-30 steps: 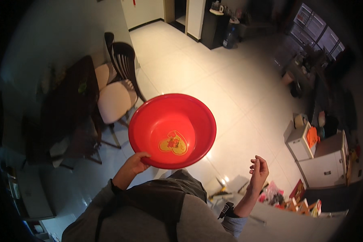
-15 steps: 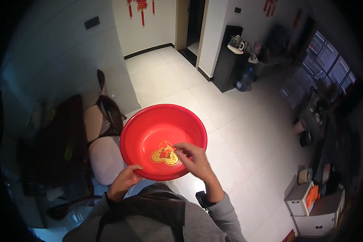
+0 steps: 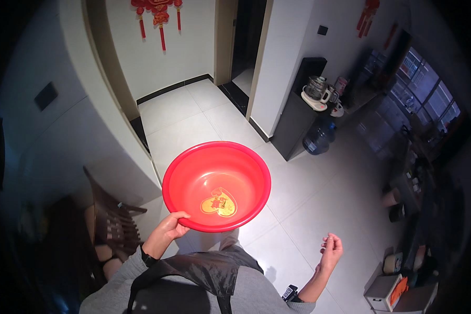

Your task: The person washes a brown cloth by hand in a bathroom sink, using a blue packet of detergent. They rub and rinse the cloth repeatedly, wring it out, and then move to pick up a red plastic basin from the floor.

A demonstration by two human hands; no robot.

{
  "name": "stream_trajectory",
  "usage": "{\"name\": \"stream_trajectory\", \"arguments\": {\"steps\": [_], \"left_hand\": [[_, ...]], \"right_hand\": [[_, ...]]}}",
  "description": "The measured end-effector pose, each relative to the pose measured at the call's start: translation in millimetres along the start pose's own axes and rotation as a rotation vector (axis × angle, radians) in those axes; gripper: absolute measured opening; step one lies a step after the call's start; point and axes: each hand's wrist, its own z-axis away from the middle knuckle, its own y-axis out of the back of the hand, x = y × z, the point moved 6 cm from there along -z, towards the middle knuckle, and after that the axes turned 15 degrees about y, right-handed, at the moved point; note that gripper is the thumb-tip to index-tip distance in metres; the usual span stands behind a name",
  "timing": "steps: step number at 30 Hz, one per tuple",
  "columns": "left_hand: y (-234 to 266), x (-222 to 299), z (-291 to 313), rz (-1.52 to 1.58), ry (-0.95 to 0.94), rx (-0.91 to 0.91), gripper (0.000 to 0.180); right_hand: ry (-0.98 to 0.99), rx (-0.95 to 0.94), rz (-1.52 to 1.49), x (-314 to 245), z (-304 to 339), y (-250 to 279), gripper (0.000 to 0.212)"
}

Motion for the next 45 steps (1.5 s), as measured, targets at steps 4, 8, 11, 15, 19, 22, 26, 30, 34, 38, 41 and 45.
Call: {"name": "stream_trajectory", "arguments": {"steps": [4,8,11,15,19,22,26,30,34,38,41,45], "left_hand": [[-39.1,111.7,-56.8,0.066,-0.065,0.06,0.038],[-60.9,229.6,-72.5,0.118,-0.179,0.189,0.034],[-71.3,300.0,-92.2,0.199,-0.278,0.153,0.028],[-72.5,415.1,-143.8,0.244,-0.325,0.253,0.032],[-127.9,539.7,-198.8,-0.09,-0.436,0.243,0.031],[-189.5,642.8,-260.1,-0.055,-0.239,0.286,0.028],[-264.0,763.3,-369.4,-0.1,-0.035,0.226,0.024],[-343.1,865.4,-484.7,-0.263,0.069,0.1,0.017],[-442.8,950.0,-571.3,-0.521,0.068,-0.072,0.022],[-514.1,1030.2,-629.9,-0.535,-0.098,0.146,0.029],[-554.4,1083.7,-677.3,-0.579,-0.023,0.099,0.028],[-593.4,1150.2,-772.2,-0.558,0.098,0.047,0.031]], "right_hand": [[0.049,-0.016,-0.014,-7.1,-128.9,-136.6,0.015],[0.146,-0.314,-0.082,-64.4,-233.2,-354.5,0.015],[0.295,-0.712,-0.266,-113.6,-257.3,-522.4,0.015],[0.374,-1.061,-0.452,-145.5,-283.3,-700.5,0.017],[0.178,-1.073,-0.521,-147.4,-342.2,-826.9,0.017],[0.089,-0.936,-0.373,-146.6,-398.9,-896.6,0.017],[0.136,-0.811,-0.378,-145.6,-493.9,-952.6,0.016],[0.069,-0.617,-0.327,-124.6,-599.8,-1008.3,0.015],[0.105,-0.5,-0.358,-112.8,-706.0,-1097.5,0.013],[0.221,-0.574,-0.451,-132.1,-788.6,-1203.8,0.014],[0.265,-0.761,-0.494,-148.3,-834.3,-1266.1,0.014],[0.418,-0.796,-0.393,-141.8,-918.4,-1332.5,0.015]]}}
